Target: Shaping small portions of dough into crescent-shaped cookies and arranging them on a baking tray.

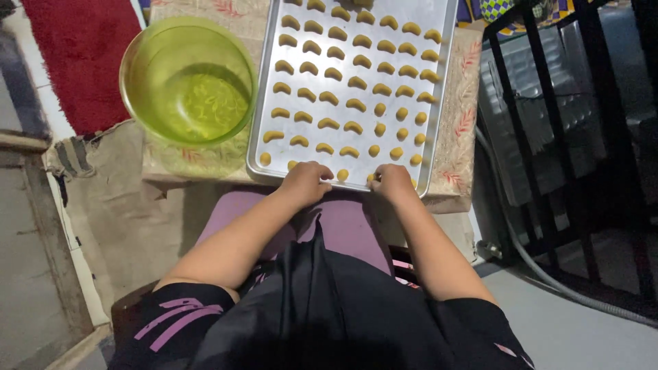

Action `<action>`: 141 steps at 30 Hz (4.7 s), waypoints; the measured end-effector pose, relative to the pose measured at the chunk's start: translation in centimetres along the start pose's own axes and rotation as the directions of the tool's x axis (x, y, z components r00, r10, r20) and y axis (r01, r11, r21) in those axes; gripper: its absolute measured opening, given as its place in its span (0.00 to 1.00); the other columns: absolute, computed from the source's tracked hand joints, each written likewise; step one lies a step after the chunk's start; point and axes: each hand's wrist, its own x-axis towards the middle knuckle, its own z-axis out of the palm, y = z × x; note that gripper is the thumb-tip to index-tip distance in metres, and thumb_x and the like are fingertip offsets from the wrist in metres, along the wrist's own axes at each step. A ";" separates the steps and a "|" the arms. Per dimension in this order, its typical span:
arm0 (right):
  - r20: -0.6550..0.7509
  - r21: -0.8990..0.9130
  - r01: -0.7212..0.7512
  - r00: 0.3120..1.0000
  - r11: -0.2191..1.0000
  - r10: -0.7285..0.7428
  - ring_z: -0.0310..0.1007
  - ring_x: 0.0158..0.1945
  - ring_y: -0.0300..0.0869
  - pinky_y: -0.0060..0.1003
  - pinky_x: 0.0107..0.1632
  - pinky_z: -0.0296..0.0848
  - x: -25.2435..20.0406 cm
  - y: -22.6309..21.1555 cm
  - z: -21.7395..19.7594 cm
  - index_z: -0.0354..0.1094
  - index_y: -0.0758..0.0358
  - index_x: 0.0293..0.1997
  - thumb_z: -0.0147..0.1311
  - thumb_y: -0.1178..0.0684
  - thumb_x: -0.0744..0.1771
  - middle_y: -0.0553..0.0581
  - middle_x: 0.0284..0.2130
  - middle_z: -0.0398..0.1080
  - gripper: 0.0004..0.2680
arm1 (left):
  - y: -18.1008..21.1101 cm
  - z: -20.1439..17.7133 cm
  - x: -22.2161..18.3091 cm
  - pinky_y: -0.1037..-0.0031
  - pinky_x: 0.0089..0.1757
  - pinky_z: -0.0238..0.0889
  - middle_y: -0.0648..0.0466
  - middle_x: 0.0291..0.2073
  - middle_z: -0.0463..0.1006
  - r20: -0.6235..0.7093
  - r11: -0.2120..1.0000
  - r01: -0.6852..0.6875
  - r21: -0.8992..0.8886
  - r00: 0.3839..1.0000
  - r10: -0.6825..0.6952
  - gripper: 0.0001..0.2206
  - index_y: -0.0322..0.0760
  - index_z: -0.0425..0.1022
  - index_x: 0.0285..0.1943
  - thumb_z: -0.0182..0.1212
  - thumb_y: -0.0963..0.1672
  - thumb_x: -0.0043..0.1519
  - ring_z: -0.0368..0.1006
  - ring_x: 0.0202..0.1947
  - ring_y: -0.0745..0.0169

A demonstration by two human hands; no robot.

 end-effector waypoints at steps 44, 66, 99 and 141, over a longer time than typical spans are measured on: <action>0.118 -0.284 0.413 0.911 0.865 -0.396 0.81 0.38 0.58 0.50 0.45 0.80 -7.8 -1.7 1.1 0.80 0.58 0.35 0.54 0.64 0.61 0.62 0.27 0.77 0.08 | -2.1 3.4 -6.9 0.61 0.31 0.75 0.49 0.22 0.76 -0.099 0.696 -0.226 0.681 0.914 0.393 0.02 0.33 0.81 0.29 0.67 0.36 0.51 0.79 0.27 0.49; -0.457 -0.165 0.559 0.687 0.813 -0.565 0.78 0.35 0.51 0.41 0.40 0.78 -4.4 -1.8 0.7 0.77 0.56 0.39 0.63 0.58 0.62 0.55 0.27 0.74 0.05 | -5.1 -1.0 -6.3 0.56 0.43 0.74 0.49 0.33 0.82 -0.014 0.938 -0.055 0.342 0.998 0.064 0.12 0.43 0.85 0.41 0.74 0.41 0.49 0.80 0.39 0.43; -0.613 0.214 0.792 0.564 0.571 -0.553 0.74 0.35 0.49 0.40 0.38 0.73 -7.8 -16.8 3.2 0.78 0.58 0.44 0.69 0.49 0.63 0.57 0.32 0.74 0.10 | -5.9 -0.7 -5.1 0.57 0.59 0.61 0.47 0.58 0.77 0.108 -0.120 0.095 -0.988 0.988 -0.113 0.29 0.46 0.68 0.68 0.56 0.60 0.62 0.71 0.60 0.50; -0.533 -0.180 0.651 0.566 0.738 -0.629 0.22 0.73 0.75 0.70 0.68 0.28 -10.3 -14.2 2.9 0.32 0.78 0.75 0.39 0.26 0.62 0.77 0.73 0.32 0.42 | 3.5 2.3 -4.5 0.60 0.60 0.60 0.50 0.51 0.72 0.114 -0.669 0.428 -0.607 0.881 0.460 0.38 0.45 0.69 0.53 0.46 0.71 0.51 0.69 0.57 0.45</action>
